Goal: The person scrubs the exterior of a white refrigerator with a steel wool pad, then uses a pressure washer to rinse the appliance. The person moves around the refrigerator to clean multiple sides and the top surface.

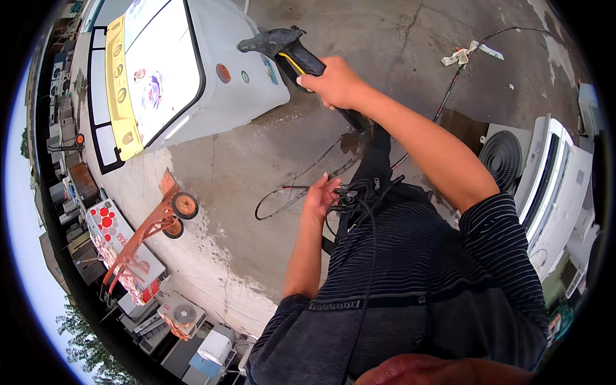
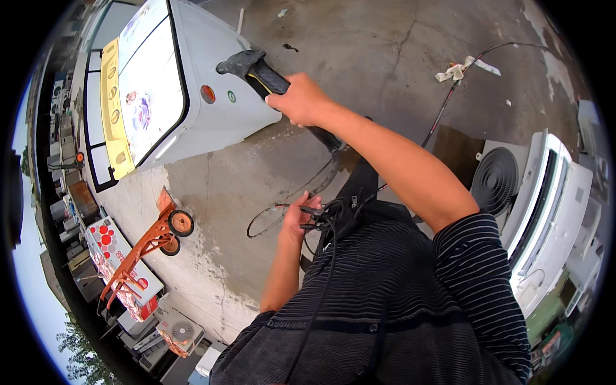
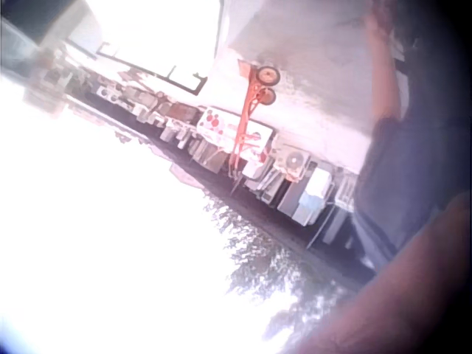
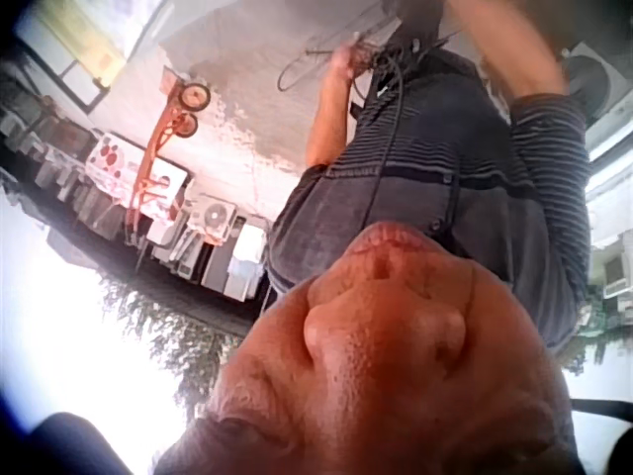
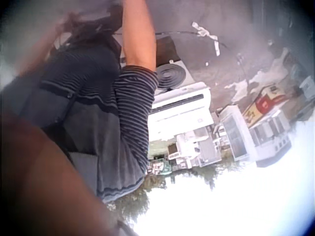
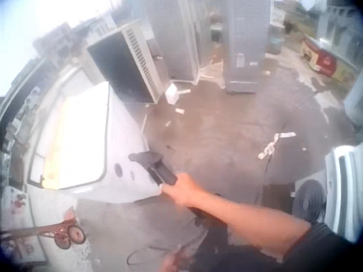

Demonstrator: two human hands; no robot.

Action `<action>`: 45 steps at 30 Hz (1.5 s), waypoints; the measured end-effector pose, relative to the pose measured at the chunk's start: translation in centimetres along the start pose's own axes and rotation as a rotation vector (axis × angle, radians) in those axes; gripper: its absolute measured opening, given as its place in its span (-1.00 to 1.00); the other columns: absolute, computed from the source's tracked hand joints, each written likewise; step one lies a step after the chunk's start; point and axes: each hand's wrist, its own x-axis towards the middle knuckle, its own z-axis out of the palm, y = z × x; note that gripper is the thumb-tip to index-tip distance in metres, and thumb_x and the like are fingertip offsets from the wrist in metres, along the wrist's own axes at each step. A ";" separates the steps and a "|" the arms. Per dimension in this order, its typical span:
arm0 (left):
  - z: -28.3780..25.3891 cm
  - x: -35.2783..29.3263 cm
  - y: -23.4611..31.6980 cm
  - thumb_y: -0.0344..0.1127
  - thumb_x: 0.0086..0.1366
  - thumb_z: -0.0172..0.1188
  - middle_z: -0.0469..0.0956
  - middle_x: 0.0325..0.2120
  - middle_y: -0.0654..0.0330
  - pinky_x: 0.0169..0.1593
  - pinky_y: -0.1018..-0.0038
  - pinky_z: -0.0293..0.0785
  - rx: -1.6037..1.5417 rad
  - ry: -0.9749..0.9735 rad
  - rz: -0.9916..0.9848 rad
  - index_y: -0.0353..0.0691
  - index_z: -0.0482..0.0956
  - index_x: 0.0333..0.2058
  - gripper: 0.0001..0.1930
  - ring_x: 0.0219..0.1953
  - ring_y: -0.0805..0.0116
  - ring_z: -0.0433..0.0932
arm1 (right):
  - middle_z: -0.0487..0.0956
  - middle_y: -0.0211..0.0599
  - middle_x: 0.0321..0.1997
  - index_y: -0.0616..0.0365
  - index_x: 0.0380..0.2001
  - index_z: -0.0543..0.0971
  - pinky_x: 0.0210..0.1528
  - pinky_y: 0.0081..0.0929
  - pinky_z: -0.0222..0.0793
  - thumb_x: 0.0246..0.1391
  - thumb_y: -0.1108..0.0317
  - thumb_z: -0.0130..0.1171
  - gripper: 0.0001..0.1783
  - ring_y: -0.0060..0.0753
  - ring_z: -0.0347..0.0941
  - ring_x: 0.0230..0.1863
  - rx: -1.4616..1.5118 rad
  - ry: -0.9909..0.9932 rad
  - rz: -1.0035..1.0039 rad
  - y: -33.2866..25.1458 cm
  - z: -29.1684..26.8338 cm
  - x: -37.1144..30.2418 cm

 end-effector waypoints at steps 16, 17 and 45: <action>14.7 3.2 3.8 0.00 0.39 0.18 0.69 -0.44 0.17 -0.40 0.54 0.43 0.575 0.392 0.377 -0.21 0.61 -0.16 -0.64 -0.45 0.44 0.62 | 0.54 -0.35 -0.51 0.26 -0.40 0.55 -0.70 -0.42 0.28 -0.01 0.24 0.31 -0.72 -0.51 0.34 -0.75 -0.008 -0.443 0.274 -3.9 -8.1 9.5; 14.7 3.2 3.5 -0.01 0.39 0.18 0.69 -0.44 0.17 -0.40 0.54 0.43 0.520 0.435 0.395 -0.21 0.61 -0.16 -0.65 -0.45 0.44 0.62 | 0.54 -0.33 -0.51 0.27 -0.40 0.55 -0.69 -0.40 0.29 -0.01 0.25 0.31 -0.72 -0.49 0.35 -0.74 0.011 -0.429 0.290 -3.8 -8.2 9.9; 34.3 7.1 -2.9 -0.32 0.37 0.17 0.56 -0.50 0.23 -0.46 0.51 0.46 -0.123 1.201 0.778 -0.31 0.56 -0.08 -0.77 -0.53 0.46 0.55 | 0.42 -0.42 -0.64 0.25 -0.35 0.50 -0.65 -0.43 0.24 0.11 0.23 0.32 -0.70 -0.56 0.31 -0.73 -0.127 -0.585 0.181 -4.9 -25.4 25.8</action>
